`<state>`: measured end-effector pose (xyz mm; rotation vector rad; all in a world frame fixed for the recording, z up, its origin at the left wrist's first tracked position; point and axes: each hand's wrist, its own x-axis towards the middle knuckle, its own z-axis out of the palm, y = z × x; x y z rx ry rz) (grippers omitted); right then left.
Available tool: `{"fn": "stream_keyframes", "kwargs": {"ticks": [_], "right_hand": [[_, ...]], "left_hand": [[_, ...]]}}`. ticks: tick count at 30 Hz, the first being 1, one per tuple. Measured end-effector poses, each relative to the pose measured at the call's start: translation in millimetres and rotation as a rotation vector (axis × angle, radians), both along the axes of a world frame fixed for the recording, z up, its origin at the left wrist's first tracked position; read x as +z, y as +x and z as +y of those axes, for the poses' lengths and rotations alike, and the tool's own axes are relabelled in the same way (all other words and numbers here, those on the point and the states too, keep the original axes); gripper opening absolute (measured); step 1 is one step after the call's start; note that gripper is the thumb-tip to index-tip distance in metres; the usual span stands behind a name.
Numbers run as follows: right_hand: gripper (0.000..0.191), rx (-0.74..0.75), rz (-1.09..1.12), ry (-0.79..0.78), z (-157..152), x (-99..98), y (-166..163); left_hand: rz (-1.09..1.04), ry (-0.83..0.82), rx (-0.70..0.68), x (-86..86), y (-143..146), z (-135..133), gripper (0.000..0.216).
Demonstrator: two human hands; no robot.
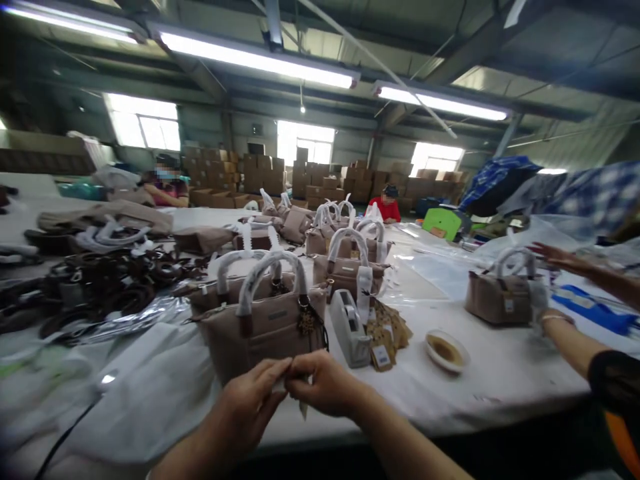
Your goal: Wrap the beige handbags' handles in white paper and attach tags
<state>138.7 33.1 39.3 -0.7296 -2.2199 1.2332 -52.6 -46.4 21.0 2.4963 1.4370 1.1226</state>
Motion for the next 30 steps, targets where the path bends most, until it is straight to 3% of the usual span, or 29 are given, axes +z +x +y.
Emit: {"fn": "stream_keyframes", "kwargs": {"ticks": [5,9,12,15,17,22,24,26,30], "right_hand": [[0.011,-0.108,-0.046,0.0,13.7,-16.3,-4.2],[0.011,-0.059,-0.106,-0.022,19.7,-19.7,-11.4],[0.016,0.005,0.043,-0.206,10.6,-15.5,-38.9],[0.025,-0.113,0.171,-0.393,5.1,-8.4,-67.8],[0.021,-0.217,0.175,-0.291,9.2,-2.8,-78.0],[0.016,-0.274,0.083,0.203,41.8,8.3,-79.8],[0.018,-0.345,0.046,0.321,55.6,9.4,-80.8],[0.018,-0.394,-0.004,0.396,65.6,9.5,-83.6],[0.022,-0.393,-0.153,0.465,71.9,11.5,-90.7]], "left_hand": [[-0.043,-0.183,0.113,-8.3,-37.3,-6.9,0.025],[-0.132,-0.181,0.204,2.7,-55.6,-7.9,0.023],[-0.098,-0.158,0.214,17.7,-51.0,-3.1,0.023],[-0.032,-0.13,0.242,30.9,-45.3,6.9,0.021],[-0.025,-0.09,0.275,37.1,-47.8,17.3,0.019],[-0.271,-0.022,0.456,42.4,-67.6,55.6,0.018],[-0.427,-0.13,0.513,42.0,-72.4,70.3,0.027],[-0.523,-0.279,0.476,42.2,-73.8,80.4,0.03],[-0.54,-0.403,0.42,46.1,-73.1,86.5,0.024]]}}
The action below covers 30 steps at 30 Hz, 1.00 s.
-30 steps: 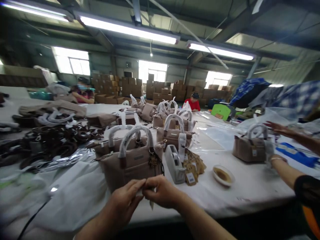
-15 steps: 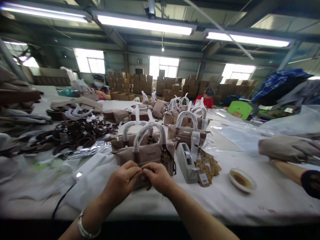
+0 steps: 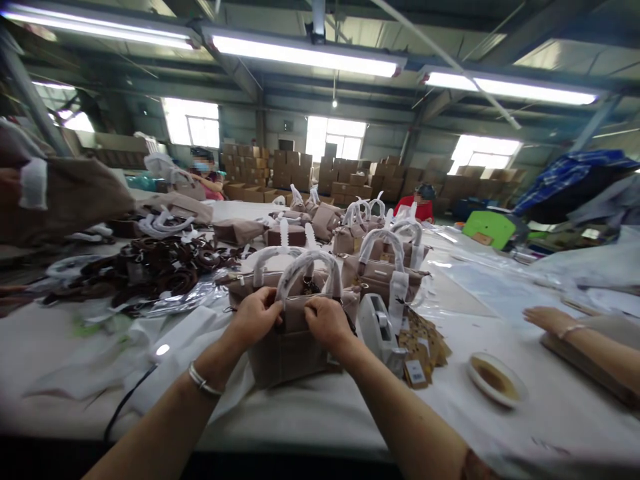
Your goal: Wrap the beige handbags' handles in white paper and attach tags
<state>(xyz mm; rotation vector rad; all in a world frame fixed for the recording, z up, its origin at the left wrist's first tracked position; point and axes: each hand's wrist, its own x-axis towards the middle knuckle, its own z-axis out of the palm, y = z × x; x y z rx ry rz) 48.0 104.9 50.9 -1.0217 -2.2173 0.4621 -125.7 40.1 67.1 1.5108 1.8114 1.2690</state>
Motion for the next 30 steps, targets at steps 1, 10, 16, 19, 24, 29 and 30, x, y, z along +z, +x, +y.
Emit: {"fn": "stream_keyframes", "kwargs": {"ticks": [1,10,16,19,24,29,30], "right_hand": [[0.023,0.004,-0.03,0.007,-0.3,1.2,-1.8],[0.029,0.031,-0.097,-0.061,1.8,15.2,-29.2],[0.03,0.065,0.046,-0.236,3.7,18.6,-37.8],[0.031,0.096,0.084,-0.255,3.7,16.5,-36.7],[0.033,0.113,0.03,-0.179,-1.9,15.0,-32.1],[0.022,0.124,-0.111,-0.088,-14.7,20.4,-17.1],[0.022,0.15,-0.102,-0.116,-16.8,20.0,-14.1]], "left_hand": [[-0.006,-0.014,-0.001,1.5,-0.3,-0.1,0.023],[-0.032,-0.09,-0.21,8.7,-7.2,-2.6,0.028],[0.244,-0.054,-0.228,7.7,-11.7,-0.9,0.03],[0.532,-0.024,-0.183,11.3,-14.4,2.0,0.024],[0.672,-0.041,-0.145,17.9,-16.0,2.5,0.02],[0.709,0.039,0.027,13.1,-11.6,-17.6,0.022],[0.691,0.089,0.076,10.4,-10.3,-23.0,0.021]]}}
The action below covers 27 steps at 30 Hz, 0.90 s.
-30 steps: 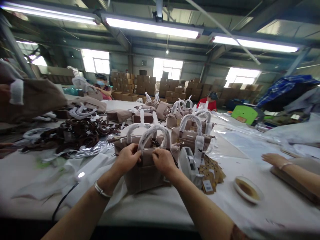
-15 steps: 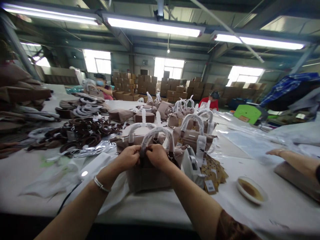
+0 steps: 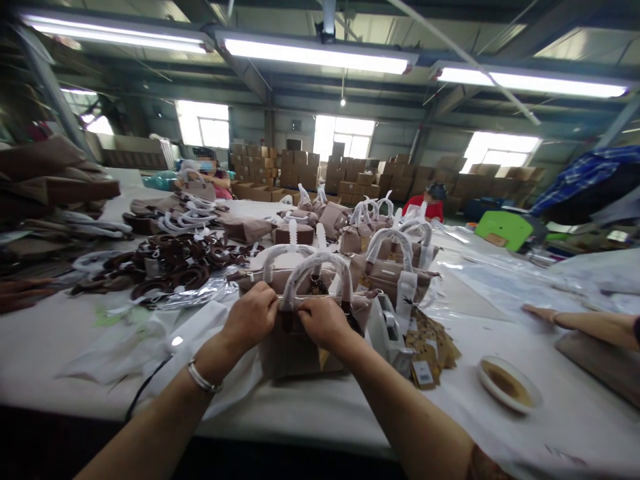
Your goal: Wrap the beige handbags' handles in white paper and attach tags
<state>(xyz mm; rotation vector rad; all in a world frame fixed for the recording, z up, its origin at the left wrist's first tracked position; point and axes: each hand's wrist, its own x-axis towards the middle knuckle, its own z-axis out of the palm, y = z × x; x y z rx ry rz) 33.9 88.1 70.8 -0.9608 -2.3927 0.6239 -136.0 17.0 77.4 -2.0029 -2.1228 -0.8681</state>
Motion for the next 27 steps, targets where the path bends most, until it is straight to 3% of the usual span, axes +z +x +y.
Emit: {"fn": "stream_keyframes", "kwargs": {"ticks": [3,6,10,13,16,20,23,27], "right_hand": [[0.02,0.048,0.144,-0.219,-5.2,-7.2,4.9],[0.018,-0.001,0.322,-0.404,-10.6,-17.7,4.0],[0.021,-0.035,0.431,-0.45,-19.1,-23.5,-1.1],[0.022,-0.037,0.463,-0.44,-23.2,-23.1,-5.0],[0.022,-0.026,0.512,-0.458,-23.5,-25.1,-7.1],[0.031,-0.067,0.599,-0.509,-23.0,-34.9,-5.6],[0.039,-0.054,0.653,-0.474,-26.2,-45.1,-2.5],[0.037,-0.02,0.641,-0.409,-33.1,-56.0,3.9]], "left_hand": [[-0.189,0.186,-0.086,-10.8,3.4,-14.4,0.018],[-0.539,0.251,-0.205,-24.1,5.6,-24.2,0.02],[-1.016,0.184,-0.273,-38.2,8.0,-31.2,0.024],[-1.233,0.158,-0.347,-40.7,10.2,-32.2,0.023],[-1.305,0.108,-0.309,-39.5,11.9,-30.8,0.022],[-1.238,0.06,-0.203,-41.6,12.8,-30.2,0.025],[-1.211,0.091,-0.184,-44.8,13.6,-32.3,0.027],[-1.151,0.082,-0.149,-48.0,14.8,-36.4,0.025]]}}
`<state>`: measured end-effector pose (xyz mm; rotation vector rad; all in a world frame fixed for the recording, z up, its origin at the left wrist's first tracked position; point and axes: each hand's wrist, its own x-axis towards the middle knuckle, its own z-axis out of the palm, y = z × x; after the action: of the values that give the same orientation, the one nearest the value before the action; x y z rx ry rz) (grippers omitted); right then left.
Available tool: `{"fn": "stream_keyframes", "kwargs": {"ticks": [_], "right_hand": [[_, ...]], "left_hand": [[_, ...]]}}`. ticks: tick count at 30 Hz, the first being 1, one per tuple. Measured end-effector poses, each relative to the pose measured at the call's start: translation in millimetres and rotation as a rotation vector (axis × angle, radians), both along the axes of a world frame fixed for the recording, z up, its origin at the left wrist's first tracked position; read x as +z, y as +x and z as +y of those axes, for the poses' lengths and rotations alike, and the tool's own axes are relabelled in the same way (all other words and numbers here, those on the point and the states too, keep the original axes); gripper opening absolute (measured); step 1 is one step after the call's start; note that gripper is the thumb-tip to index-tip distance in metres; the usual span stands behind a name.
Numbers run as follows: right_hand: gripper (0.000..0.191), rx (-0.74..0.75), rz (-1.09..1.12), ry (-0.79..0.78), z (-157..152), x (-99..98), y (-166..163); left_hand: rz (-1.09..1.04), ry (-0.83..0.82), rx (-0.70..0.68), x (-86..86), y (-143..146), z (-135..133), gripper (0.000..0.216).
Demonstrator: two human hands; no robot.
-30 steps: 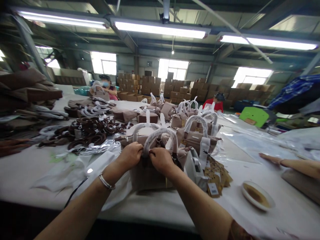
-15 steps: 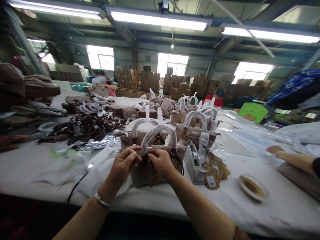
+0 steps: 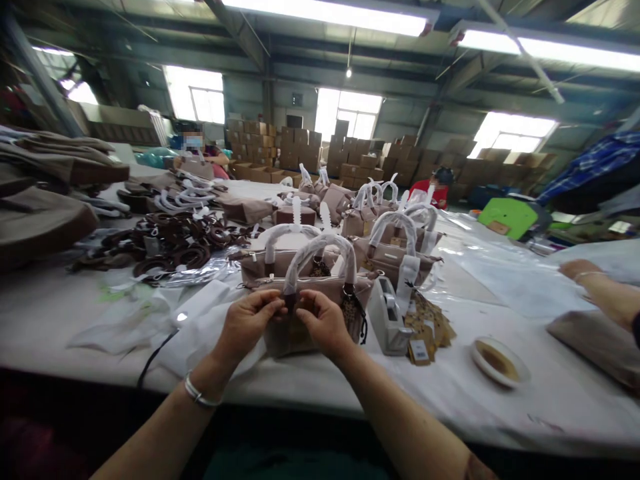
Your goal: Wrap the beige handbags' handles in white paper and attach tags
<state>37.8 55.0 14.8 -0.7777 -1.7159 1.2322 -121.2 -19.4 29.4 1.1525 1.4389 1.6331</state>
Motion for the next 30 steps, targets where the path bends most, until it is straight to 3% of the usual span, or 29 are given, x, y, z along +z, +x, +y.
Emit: {"fn": "stream_keyframes", "kwargs": {"ticks": [9,13,18,24,27,30], "right_hand": [[0.015,-0.145,-0.19,0.236,-3.7,-3.6,9.3],[0.013,-0.152,-0.227,0.363,-1.8,0.0,9.5],[0.024,-0.133,-0.448,0.682,2.1,5.1,10.7],[0.028,-0.164,-0.66,0.881,8.7,18.4,5.1],[0.024,-0.114,-0.612,0.966,10.7,31.0,3.9],[0.019,-0.07,-0.506,0.971,11.4,39.9,2.9]], "left_hand": [[0.593,0.084,0.124,-9.4,0.8,-1.4,0.014],[0.632,0.057,0.1,-11.1,1.5,-1.7,0.015],[0.766,0.056,0.053,-10.8,-0.6,-3.7,0.022],[0.983,0.064,0.094,1.5,-3.2,-4.5,0.026],[0.961,0.103,0.132,13.2,-3.4,-4.1,0.027],[0.716,0.152,0.116,22.6,-0.7,-3.2,0.02]]}}
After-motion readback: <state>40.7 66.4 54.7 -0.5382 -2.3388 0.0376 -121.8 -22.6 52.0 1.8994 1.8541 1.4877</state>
